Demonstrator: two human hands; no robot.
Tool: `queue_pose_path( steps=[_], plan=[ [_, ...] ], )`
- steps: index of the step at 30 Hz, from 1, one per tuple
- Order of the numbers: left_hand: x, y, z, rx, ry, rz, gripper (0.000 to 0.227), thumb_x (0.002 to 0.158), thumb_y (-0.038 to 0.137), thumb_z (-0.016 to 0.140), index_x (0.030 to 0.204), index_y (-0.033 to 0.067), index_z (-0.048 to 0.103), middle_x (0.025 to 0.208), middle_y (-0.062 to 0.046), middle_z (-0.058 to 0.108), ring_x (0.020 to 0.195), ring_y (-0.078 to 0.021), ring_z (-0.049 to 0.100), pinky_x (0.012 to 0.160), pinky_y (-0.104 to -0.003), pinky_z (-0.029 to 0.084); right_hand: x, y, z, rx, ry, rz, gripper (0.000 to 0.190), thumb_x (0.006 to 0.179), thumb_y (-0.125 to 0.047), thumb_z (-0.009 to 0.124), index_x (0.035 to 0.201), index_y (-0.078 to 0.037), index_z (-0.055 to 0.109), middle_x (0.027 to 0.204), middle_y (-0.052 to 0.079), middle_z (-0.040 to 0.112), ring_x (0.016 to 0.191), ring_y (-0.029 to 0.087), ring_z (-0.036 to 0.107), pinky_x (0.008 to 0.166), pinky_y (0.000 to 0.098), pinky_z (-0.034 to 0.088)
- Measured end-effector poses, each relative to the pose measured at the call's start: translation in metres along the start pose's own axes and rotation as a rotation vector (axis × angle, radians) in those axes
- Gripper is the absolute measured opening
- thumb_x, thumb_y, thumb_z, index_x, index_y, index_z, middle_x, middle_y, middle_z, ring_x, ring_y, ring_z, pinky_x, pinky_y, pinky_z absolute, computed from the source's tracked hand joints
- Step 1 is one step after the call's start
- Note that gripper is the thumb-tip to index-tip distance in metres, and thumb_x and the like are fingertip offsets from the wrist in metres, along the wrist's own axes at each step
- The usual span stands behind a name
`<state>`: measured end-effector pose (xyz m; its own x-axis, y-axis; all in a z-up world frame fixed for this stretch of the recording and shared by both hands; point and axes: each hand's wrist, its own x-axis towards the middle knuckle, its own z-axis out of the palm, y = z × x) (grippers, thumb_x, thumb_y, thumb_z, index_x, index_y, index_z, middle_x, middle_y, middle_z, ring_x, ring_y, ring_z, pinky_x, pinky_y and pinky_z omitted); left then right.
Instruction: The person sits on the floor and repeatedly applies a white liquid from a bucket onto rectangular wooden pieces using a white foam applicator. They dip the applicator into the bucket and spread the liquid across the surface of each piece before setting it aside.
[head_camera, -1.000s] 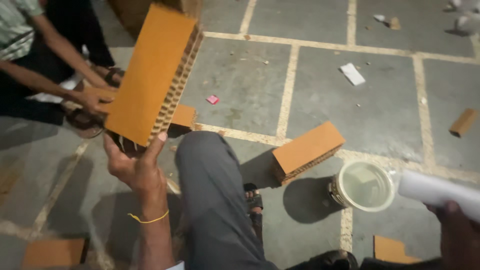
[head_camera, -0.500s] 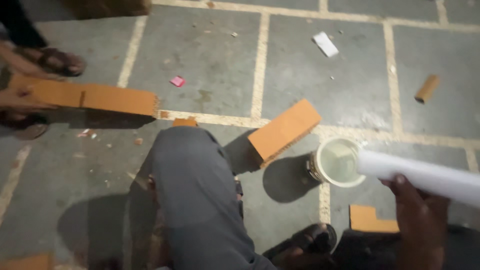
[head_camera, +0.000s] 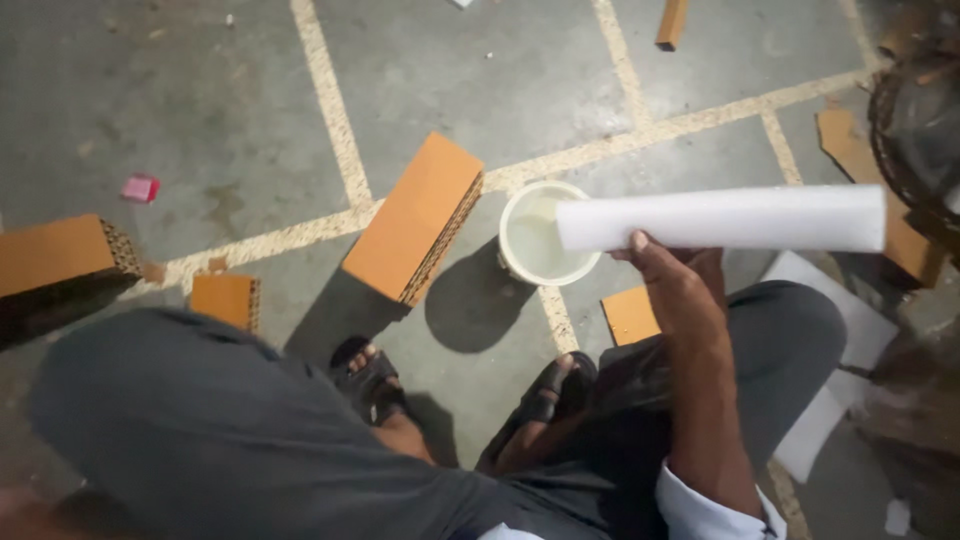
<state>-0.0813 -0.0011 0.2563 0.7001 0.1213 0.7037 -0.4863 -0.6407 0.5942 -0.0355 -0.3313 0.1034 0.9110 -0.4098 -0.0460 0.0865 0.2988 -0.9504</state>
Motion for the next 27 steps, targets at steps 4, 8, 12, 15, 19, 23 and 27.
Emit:
queue_pose_path(
  steps=[4,8,12,15,19,23,27],
  plan=[
    [-0.008,-0.031,0.048,0.101,-0.154,-0.090,0.110,0.067,0.013,0.097,0.155,-0.0053,0.033,0.159,-0.027,0.036,0.151,-0.0419,0.035,0.126,-0.050,0.033,0.001,-0.001,0.000,0.056,-0.011,0.043,0.048,0.090,0.004,0.073,0.131,0.008,0.047,0.110,0.022,0.071,0.100,0.031,0.073,0.090,0.0424,0.063],
    [-0.029,-0.116,0.114,0.258,-0.426,-0.447,0.124,0.054,0.018,0.103,0.150,-0.0085,0.029,0.156,-0.032,0.029,0.147,-0.0473,0.030,0.121,-0.051,0.028,0.009,0.000,-0.009,0.018,0.075,0.028,0.051,0.085,0.003,0.074,0.128,0.005,0.047,0.108,0.017,0.070,0.100,0.028,0.073,0.085,0.0420,0.064],
    [-0.086,-0.172,0.135,0.228,-0.482,-0.645,0.123,0.054,0.017,0.100,0.151,-0.0072,0.027,0.157,-0.031,0.029,0.145,-0.0454,0.034,0.120,-0.047,0.033,0.006,0.000,-0.023,-0.165,0.185,0.052,0.034,0.086,0.001,0.077,0.117,0.009,0.064,0.102,0.018,0.073,0.098,0.027,0.073,0.088,0.0389,0.063],
    [-0.103,-0.192,0.148,0.241,-0.480,-0.636,0.123,0.057,0.014,0.098,0.152,-0.0085,0.024,0.157,-0.035,0.027,0.144,-0.0483,0.032,0.118,-0.048,0.032,0.015,-0.005,-0.007,-0.253,0.115,-0.032,0.034,0.081,-0.002,0.083,0.111,0.006,0.071,0.101,0.016,0.075,0.097,0.025,0.073,0.089,0.0367,0.063],
    [-0.120,-0.199,0.162,0.214,-0.430,-0.614,0.116,0.066,0.004,0.090,0.157,-0.0088,0.019,0.154,-0.035,0.033,0.143,-0.0494,0.035,0.119,-0.048,0.033,0.015,-0.006,0.012,-0.470,0.114,0.013,0.036,0.076,-0.008,0.087,0.106,0.005,0.072,0.100,0.015,0.077,0.095,0.022,0.076,0.085,0.0345,0.063],
    [-0.123,-0.204,0.162,0.249,-0.394,-0.597,0.111,0.063,0.000,0.087,0.152,-0.0076,0.022,0.145,-0.034,0.039,0.137,-0.0503,0.039,0.115,-0.050,0.034,0.021,0.006,0.018,-0.665,0.008,0.031,0.036,0.074,-0.009,0.087,0.105,0.004,0.074,0.098,0.015,0.077,0.090,0.023,0.076,0.079,0.0352,0.062],
    [-0.121,-0.189,0.173,0.202,-0.348,-0.688,0.096,0.066,0.006,0.085,0.148,0.0003,0.034,0.136,-0.027,0.049,0.127,-0.0461,0.050,0.105,-0.049,0.045,0.038,0.042,-0.010,-0.889,-0.092,-0.097,0.035,0.077,-0.015,0.090,0.104,0.001,0.076,0.099,0.013,0.078,0.092,0.025,0.074,0.079,0.0379,0.058]
  ],
)
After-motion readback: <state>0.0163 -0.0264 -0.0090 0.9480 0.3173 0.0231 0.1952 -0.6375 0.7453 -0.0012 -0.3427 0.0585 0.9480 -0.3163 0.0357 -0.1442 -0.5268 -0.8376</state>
